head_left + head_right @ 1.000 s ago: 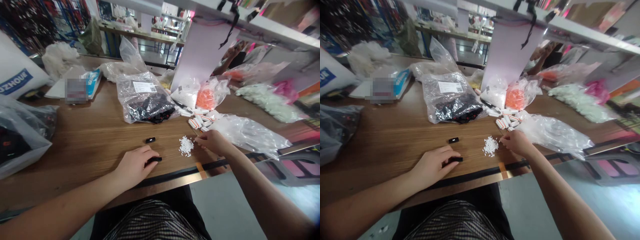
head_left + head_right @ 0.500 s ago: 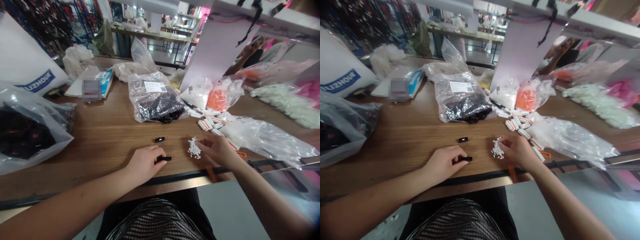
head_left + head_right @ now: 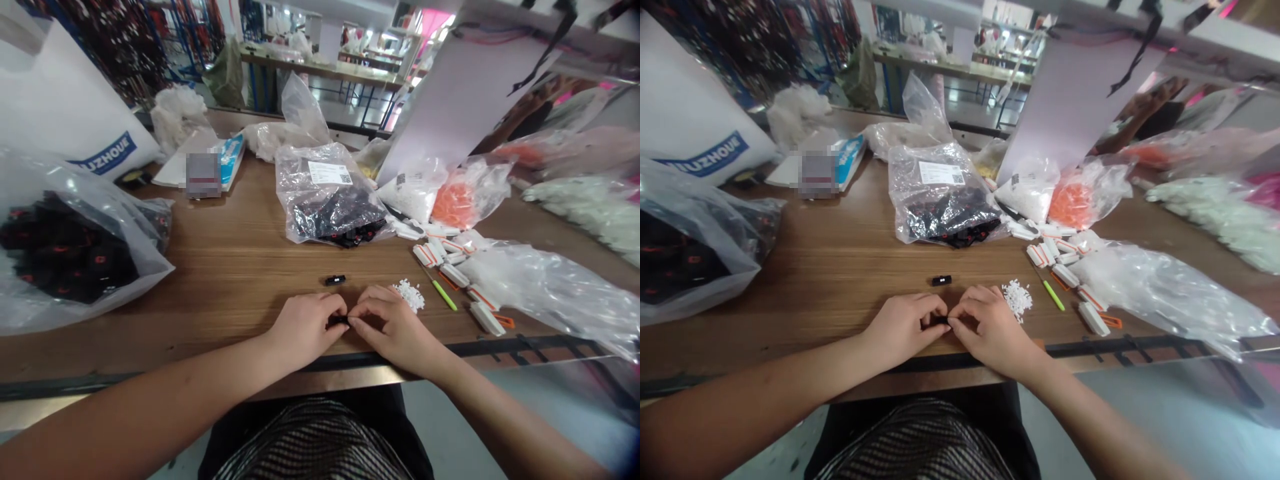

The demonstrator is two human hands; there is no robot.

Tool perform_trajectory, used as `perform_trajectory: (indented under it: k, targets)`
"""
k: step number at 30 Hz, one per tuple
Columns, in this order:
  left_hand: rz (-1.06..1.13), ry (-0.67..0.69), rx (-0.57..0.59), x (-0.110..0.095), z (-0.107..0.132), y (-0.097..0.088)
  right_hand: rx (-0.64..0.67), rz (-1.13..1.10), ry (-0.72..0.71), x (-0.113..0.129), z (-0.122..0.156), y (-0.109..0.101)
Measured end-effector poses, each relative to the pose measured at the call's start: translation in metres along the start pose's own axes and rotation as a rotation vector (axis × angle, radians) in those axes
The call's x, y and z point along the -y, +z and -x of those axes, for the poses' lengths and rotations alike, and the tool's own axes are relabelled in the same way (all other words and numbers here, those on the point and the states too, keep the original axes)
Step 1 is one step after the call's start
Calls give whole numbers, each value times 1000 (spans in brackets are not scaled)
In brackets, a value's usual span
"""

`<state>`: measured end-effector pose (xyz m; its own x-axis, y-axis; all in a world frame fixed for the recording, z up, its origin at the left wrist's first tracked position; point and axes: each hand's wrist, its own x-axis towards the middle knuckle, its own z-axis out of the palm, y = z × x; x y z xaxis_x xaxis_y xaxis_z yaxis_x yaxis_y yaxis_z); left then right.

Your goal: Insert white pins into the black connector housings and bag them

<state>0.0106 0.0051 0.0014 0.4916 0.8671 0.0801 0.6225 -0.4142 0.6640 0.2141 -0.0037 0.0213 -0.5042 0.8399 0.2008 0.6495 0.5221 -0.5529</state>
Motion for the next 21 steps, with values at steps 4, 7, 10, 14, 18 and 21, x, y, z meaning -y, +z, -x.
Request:
perform_trajectory:
  k: [4,7,10,14,18,21]
  targets:
    - [-12,7,-10,1,1,1,1,55,-38,2,-1,0]
    - [-17,5,-9,0,0,0,0,97,-66,4,-3,-1]
    - [-27,2,0,-2,0,-1,37,175,-123,7,-4,-3]
    - [-44,-8,13,-3,-1,-2,60,295,-207,11,-3,-6]
    - [-65,4,14,-1,0,-1,60,293,-186,11,-2,-4]
    - [-58,10,20,-1,0,0,40,208,-124,10,-3,-4]
